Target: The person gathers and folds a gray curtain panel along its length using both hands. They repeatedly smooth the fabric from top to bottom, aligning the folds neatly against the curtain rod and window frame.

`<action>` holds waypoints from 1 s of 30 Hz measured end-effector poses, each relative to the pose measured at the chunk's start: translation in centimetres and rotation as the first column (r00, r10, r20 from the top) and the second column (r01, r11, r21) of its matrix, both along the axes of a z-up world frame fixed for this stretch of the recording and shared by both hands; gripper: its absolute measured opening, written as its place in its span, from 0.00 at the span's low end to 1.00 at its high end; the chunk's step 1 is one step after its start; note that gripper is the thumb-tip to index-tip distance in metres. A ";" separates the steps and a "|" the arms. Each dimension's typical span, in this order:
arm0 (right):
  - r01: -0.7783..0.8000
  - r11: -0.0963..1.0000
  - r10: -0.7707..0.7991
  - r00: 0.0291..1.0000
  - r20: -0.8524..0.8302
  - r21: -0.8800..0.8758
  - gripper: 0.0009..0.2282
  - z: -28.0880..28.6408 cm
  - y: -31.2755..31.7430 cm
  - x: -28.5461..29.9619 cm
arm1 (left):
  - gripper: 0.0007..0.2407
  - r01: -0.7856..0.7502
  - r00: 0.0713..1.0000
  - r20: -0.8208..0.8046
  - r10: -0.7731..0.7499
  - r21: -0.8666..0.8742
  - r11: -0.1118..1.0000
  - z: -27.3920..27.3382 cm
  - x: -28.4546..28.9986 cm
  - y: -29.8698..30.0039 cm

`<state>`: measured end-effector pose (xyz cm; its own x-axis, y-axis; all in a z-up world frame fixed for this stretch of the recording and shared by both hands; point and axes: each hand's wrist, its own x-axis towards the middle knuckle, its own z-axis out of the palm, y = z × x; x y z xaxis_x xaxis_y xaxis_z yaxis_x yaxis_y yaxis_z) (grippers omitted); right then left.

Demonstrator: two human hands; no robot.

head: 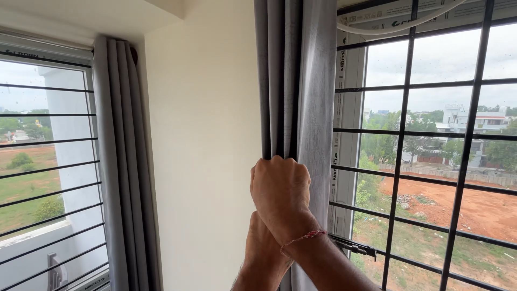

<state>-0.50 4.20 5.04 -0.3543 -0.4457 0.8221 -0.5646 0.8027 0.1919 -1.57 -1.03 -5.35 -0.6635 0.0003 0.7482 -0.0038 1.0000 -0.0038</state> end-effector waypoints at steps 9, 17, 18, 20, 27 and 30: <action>0.003 0.999 -0.004 0.999 0.032 0.037 0.24 -3.9 -0.2 0.2 | 0.11 -0.058 0.973 0.216 0.084 -0.127 0.990 -5.1 0.1 -1.0; 0.019 0.988 -0.052 0.975 0.216 0.150 0.27 -7.2 -0.3 1.0 | 0.07 -0.070 0.996 0.035 0.080 -0.227 0.971 -9.6 -0.7 -1.2; 0.021 0.986 -0.055 0.977 0.208 0.163 0.25 -7.7 -0.4 0.8 | 0.12 -0.070 0.997 -0.038 0.062 -0.243 0.968 -10.1 -0.8 -1.3; 0.046 0.971 -0.099 0.970 0.222 0.235 0.20 -8.1 -0.4 0.6 | 0.11 -0.065 0.998 0.003 0.067 -0.225 0.972 -10.9 -0.8 -1.1; 0.057 0.963 -0.124 0.961 0.246 0.264 0.16 -9.8 0.4 -0.1 | 0.04 -0.109 0.930 0.342 0.131 -0.082 0.991 -13.2 -1.6 -0.4; 0.047 0.969 -0.110 0.961 0.255 0.242 0.16 -10.8 0.8 -0.2 | 0.07 -0.042 0.970 0.240 0.032 0.038 0.998 -14.3 -1.6 -0.4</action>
